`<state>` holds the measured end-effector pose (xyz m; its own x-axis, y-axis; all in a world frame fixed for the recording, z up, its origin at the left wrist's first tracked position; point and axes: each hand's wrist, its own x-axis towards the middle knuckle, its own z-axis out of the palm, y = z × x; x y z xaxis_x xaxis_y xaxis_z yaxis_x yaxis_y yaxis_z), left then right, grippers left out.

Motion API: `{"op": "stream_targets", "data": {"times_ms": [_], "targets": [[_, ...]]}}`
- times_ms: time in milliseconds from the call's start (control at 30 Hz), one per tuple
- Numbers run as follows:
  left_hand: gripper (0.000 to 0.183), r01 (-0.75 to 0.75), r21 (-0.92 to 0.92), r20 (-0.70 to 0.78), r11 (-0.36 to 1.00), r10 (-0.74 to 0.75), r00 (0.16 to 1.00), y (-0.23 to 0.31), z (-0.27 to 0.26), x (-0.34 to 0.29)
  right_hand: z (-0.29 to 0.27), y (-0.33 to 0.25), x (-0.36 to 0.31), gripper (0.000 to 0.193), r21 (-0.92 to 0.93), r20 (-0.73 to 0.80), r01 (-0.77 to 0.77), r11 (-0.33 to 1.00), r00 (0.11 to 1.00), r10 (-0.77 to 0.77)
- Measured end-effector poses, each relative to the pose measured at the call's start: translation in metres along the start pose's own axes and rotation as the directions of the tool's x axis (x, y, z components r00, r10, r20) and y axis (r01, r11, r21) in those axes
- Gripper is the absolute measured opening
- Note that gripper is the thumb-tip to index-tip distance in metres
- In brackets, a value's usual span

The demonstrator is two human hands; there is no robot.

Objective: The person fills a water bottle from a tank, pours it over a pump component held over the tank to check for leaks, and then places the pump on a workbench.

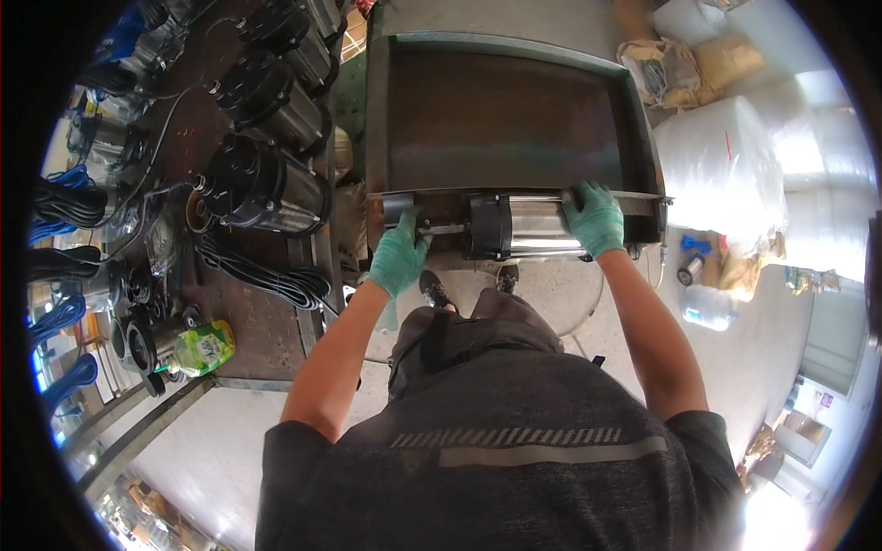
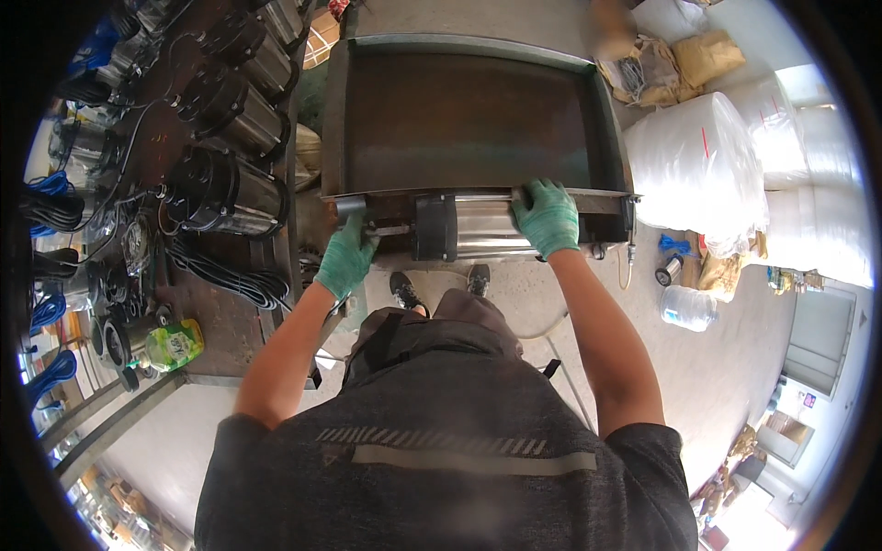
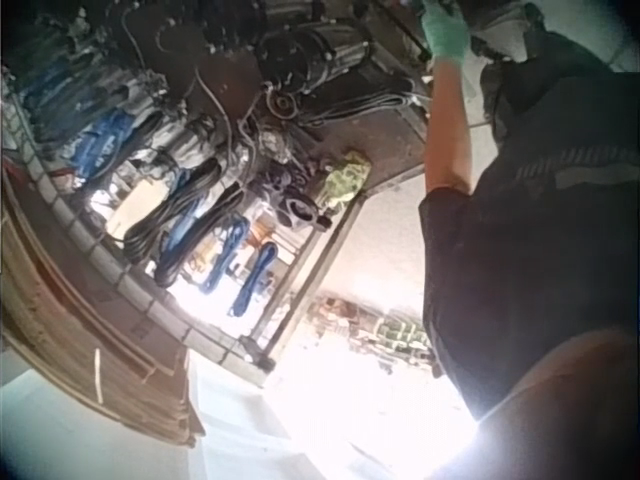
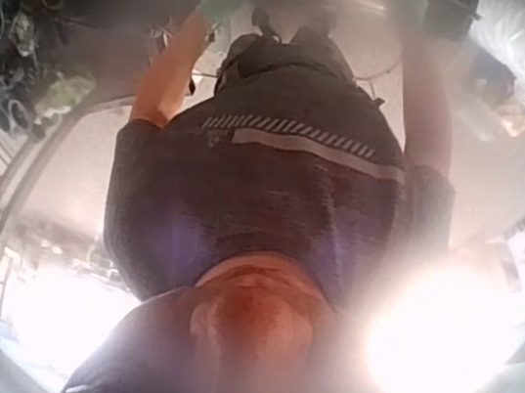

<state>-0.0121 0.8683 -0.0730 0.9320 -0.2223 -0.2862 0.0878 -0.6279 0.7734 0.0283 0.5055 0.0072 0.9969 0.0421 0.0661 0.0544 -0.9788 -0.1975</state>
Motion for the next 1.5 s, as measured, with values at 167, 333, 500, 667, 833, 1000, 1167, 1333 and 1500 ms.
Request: {"op": "stream_targets", "data": {"times_ms": [167,333,500,667,833,1000,1167,1333,1500], "targets": [[0.05,0.189,-0.807,0.279,0.56,0.079,0.957,0.021,-0.019,-0.004,-0.004,0.002,-0.004,0.023,0.016,-0.029,-0.008,1.0,1.0,0.008],[0.046,0.06,-0.769,0.118,0.637,0.05,0.992,0.041,-0.024,-0.012,-0.004,0.0,-0.003,0.022,0.006,-0.015,0.005,1.0,1.0,-0.005],[0.046,-0.062,-0.29,0.201,0.955,0.124,0.972,0.032,-0.031,-0.005,-0.007,-0.003,-0.003,0.023,0.002,-0.022,0.002,1.0,1.0,-0.002],[0.036,-0.008,-0.212,0.125,0.977,0.035,0.992,0.045,-0.025,-0.008,-0.006,-0.002,-0.003,0.024,-0.012,0.012,-0.027,1.0,1.0,0.027],[0.032,-0.064,-0.213,0.165,0.975,0.1,0.981,0.027,-0.029,0.006,-0.005,-0.001,-0.002,0.024,-0.009,0.005,-0.014,1.0,1.0,0.014],[0.037,0.194,-0.25,0.435,0.949,-0.069,0.898,0.042,-0.047,0.021,-0.006,-0.002,-0.003,0.024,-0.013,0.012,-0.023,1.0,1.0,0.023],[0.045,-0.158,-0.212,0.1,0.965,0.182,0.978,0.009,-0.021,0.007,-0.005,-0.003,-0.003,0.024,-0.007,0.005,-0.01,1.0,1.0,0.01],[0.052,-0.031,-0.274,0.1,0.961,0.061,0.993,0.011,-0.004,0.004,-0.008,-0.005,-0.002,0.023,-0.011,0.027,-0.026,1.0,0.999,0.026],[0.048,0.077,-0.776,0.125,0.626,0.033,0.992,0.01,-0.009,-0.006,-0.008,-0.001,-0.002,0.024,-0.002,0.016,-0.049,0.999,0.999,0.049]]}}
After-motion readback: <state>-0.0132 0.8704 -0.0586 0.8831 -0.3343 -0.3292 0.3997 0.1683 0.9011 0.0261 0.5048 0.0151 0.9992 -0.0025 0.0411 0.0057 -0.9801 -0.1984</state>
